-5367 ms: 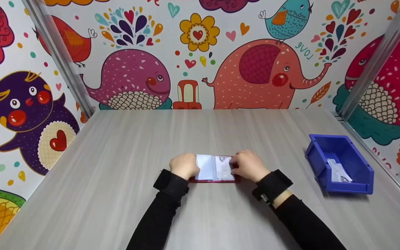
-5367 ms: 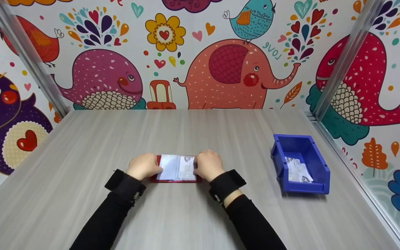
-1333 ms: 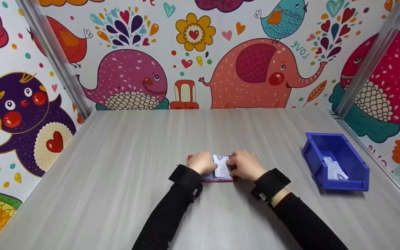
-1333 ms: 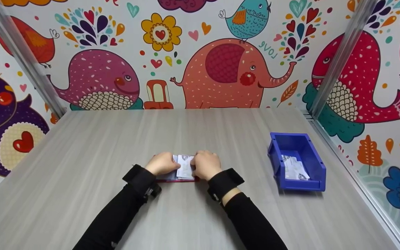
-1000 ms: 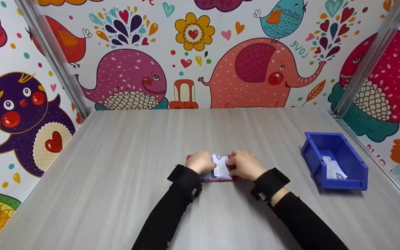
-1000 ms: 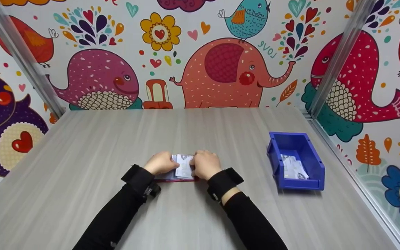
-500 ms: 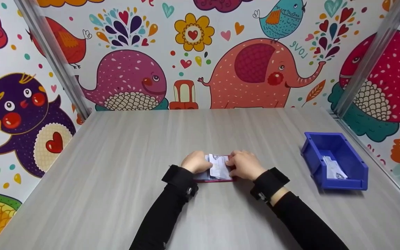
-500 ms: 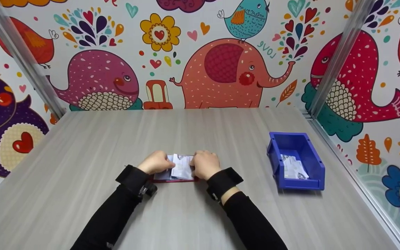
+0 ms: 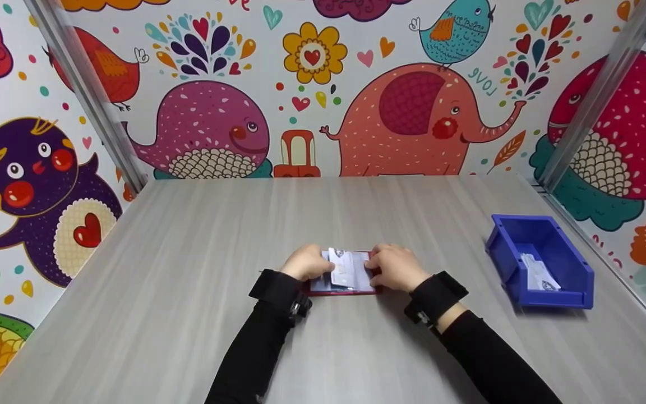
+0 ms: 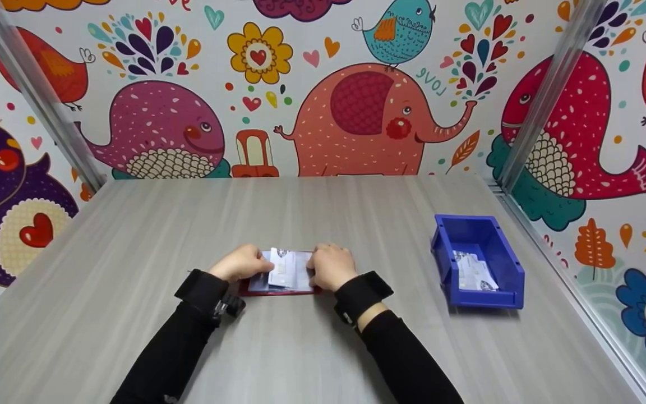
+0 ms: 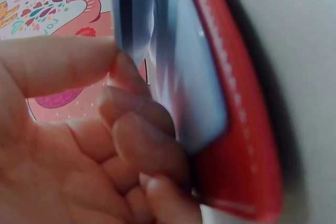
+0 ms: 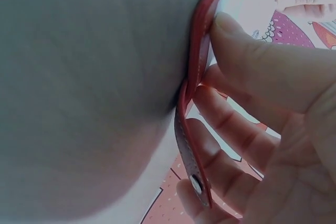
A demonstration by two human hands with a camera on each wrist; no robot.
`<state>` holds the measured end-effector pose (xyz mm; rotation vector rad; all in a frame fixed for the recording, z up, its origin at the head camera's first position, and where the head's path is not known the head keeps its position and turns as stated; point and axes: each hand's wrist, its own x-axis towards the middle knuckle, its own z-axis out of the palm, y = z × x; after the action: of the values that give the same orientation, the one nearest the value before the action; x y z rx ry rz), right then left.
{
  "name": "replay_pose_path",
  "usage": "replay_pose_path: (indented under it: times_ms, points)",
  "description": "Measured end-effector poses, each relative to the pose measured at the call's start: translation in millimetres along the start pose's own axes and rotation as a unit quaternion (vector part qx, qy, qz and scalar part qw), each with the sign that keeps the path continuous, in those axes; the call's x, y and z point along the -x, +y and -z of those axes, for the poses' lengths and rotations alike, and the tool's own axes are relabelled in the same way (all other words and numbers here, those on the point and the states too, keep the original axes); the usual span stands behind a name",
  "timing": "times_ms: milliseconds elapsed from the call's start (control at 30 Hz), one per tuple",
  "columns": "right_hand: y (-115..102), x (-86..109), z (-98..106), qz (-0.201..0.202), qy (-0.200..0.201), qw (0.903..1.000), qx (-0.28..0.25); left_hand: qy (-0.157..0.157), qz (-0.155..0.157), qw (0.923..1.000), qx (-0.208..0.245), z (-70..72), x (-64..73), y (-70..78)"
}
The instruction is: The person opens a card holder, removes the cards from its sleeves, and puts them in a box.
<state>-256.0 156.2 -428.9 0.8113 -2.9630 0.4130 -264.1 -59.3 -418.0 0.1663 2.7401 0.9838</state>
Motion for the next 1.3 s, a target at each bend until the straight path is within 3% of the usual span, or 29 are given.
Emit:
replay_pose_path:
  times_ms: [367,700,967,1300]
  points:
    - [0.7,1.2,1.6,0.003,-0.004,1.0000,-0.005,-0.005,0.019,0.9986,0.049,5.4,3.8,-8.6]
    - [0.2,1.2,0.9,0.007,0.001,0.9999,-0.008,0.002,0.012,0.9986,0.051,9.7,6.3,-13.2]
    - [1.1,1.4,0.6,0.006,-0.004,1.0000,0.002,0.022,-0.016,0.9989,0.037,15.6,10.1,-17.4]
    - [2.6,2.4,1.9,0.021,0.004,0.9998,-0.005,0.021,-0.005,0.9977,0.065,21.5,13.5,-16.1]
